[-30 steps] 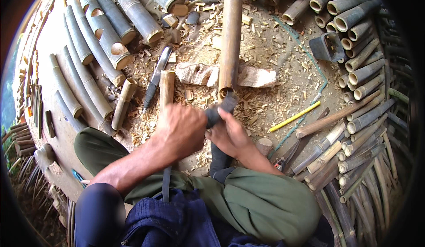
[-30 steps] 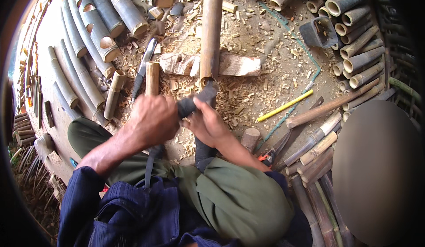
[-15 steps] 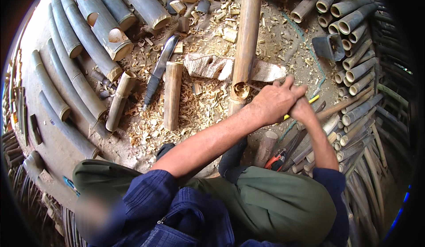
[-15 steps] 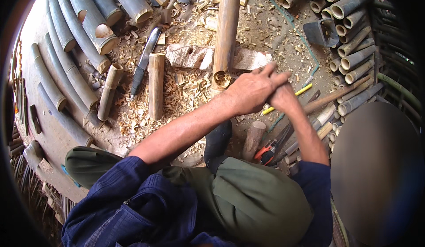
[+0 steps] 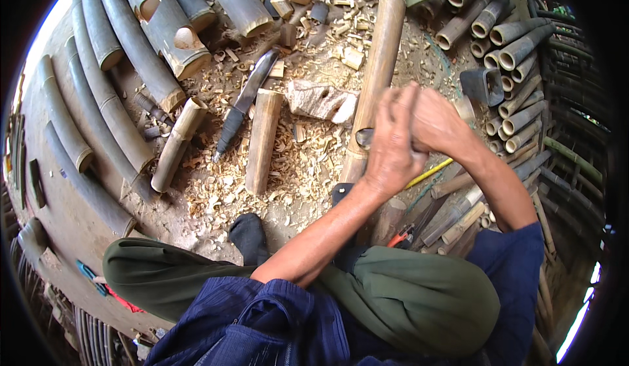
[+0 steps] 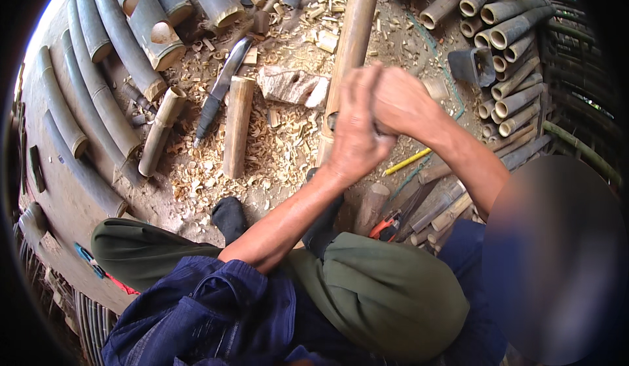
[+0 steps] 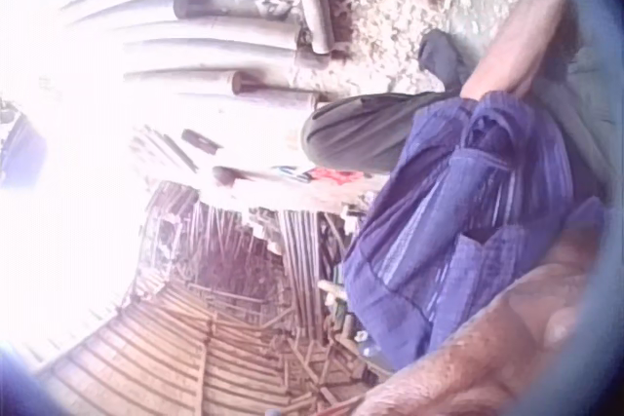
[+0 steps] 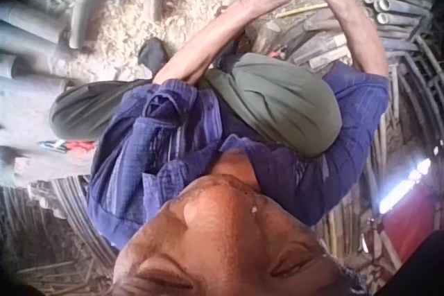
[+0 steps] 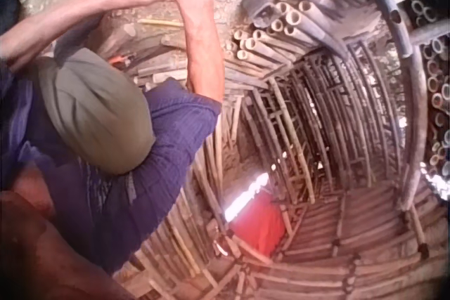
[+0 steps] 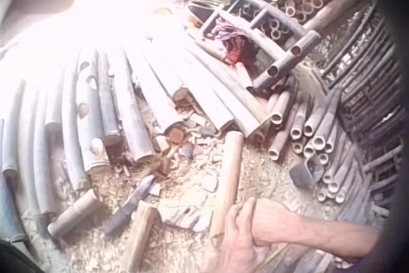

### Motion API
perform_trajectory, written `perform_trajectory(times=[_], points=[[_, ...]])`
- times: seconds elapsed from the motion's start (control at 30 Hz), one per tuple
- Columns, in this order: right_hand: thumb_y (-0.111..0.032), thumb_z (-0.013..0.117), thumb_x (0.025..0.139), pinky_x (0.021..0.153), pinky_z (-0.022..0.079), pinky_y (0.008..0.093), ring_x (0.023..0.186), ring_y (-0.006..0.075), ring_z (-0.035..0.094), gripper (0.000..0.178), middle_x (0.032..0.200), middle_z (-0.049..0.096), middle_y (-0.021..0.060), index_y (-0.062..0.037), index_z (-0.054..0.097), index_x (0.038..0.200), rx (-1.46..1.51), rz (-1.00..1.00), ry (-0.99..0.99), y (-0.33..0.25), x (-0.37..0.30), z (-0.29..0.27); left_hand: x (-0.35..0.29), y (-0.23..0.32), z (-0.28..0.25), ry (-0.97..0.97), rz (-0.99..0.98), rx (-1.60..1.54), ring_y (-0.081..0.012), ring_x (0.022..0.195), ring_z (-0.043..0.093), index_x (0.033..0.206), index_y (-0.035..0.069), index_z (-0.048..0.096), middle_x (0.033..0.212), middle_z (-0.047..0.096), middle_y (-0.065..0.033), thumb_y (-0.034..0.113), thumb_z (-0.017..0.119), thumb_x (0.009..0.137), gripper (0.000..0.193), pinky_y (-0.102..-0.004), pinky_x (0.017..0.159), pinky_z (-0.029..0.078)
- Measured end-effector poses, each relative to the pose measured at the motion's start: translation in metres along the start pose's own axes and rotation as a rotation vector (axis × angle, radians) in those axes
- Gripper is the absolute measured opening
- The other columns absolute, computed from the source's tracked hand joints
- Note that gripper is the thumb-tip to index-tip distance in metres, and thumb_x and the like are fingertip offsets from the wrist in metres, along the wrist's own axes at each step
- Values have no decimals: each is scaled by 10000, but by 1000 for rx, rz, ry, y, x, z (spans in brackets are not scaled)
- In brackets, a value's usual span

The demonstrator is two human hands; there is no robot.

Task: The person carves a rectangular opening into a bamboo segment using a chisel and a wooden mallet. They repeatedly strike the chisel to remove material, then use a smaller tool to refine the edges of the opening.

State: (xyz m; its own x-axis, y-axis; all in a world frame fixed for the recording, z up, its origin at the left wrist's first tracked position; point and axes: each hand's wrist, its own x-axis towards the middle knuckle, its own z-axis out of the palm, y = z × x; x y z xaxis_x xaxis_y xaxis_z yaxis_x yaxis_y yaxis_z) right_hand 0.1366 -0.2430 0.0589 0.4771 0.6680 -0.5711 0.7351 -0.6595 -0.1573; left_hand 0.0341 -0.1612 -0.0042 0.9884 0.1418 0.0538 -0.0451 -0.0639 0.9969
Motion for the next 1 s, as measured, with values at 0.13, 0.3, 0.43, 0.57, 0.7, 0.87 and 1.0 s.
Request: perform_trajectory(times=[0.13,0.3,0.43,0.57,0.7,0.87,1.0], points=[[-157,786,756,901,595,469,961,324,718,395,1012,717,197,-7,698,1111,457,16,-261,27,-53,53,-9,26,8,-483,-171,144,-557,1242,570,1625,103,301,1463,386,-355,30,807,692,1064,-558,1037,557],[-190,773,821,1017,551,447,1173,296,645,554,1204,650,185,-54,608,1332,731,485,-305,-17,-78,122,-9,25,-12,-800,-149,125,-528,1098,653,1582,118,406,1321,526,-320,61,833,617,1057,-576,954,553],[-209,707,947,1078,531,463,1295,278,569,530,1329,596,160,-87,514,1426,550,934,-257,-78,-56,204,-9,0,-26,-988,-32,113,-424,1125,678,1332,143,703,1134,704,-233,151,806,601,738,-514,911,580],[-238,627,1015,1132,493,444,1402,252,499,584,1473,514,157,-97,397,1533,1469,624,112,-97,-70,202,11,10,-50,-1325,-46,288,-445,1359,532,1486,115,584,1399,568,-241,107,882,499,1031,-529,1101,488],[-365,484,1104,1133,460,442,1358,258,536,424,1294,592,126,-70,542,1402,2601,601,282,-140,-58,91,-32,62,-111,-659,-257,270,-506,1503,351,1620,89,318,1565,411,-304,70,816,667,1076,-530,1215,385],[-330,468,1113,927,566,423,1070,261,678,338,1246,671,193,-41,597,1233,2543,381,311,-140,-63,131,-82,70,-162,-776,-629,624,-418,1107,679,1385,-42,452,1149,635,-272,125,764,739,736,-492,915,568],[-279,496,1106,796,603,375,947,233,711,345,1119,724,143,13,627,1232,2788,410,70,-128,-41,135,-43,64,-163,-913,-290,1121,-344,764,729,1038,-10,546,856,675,-147,79,682,815,276,-449,656,592]])
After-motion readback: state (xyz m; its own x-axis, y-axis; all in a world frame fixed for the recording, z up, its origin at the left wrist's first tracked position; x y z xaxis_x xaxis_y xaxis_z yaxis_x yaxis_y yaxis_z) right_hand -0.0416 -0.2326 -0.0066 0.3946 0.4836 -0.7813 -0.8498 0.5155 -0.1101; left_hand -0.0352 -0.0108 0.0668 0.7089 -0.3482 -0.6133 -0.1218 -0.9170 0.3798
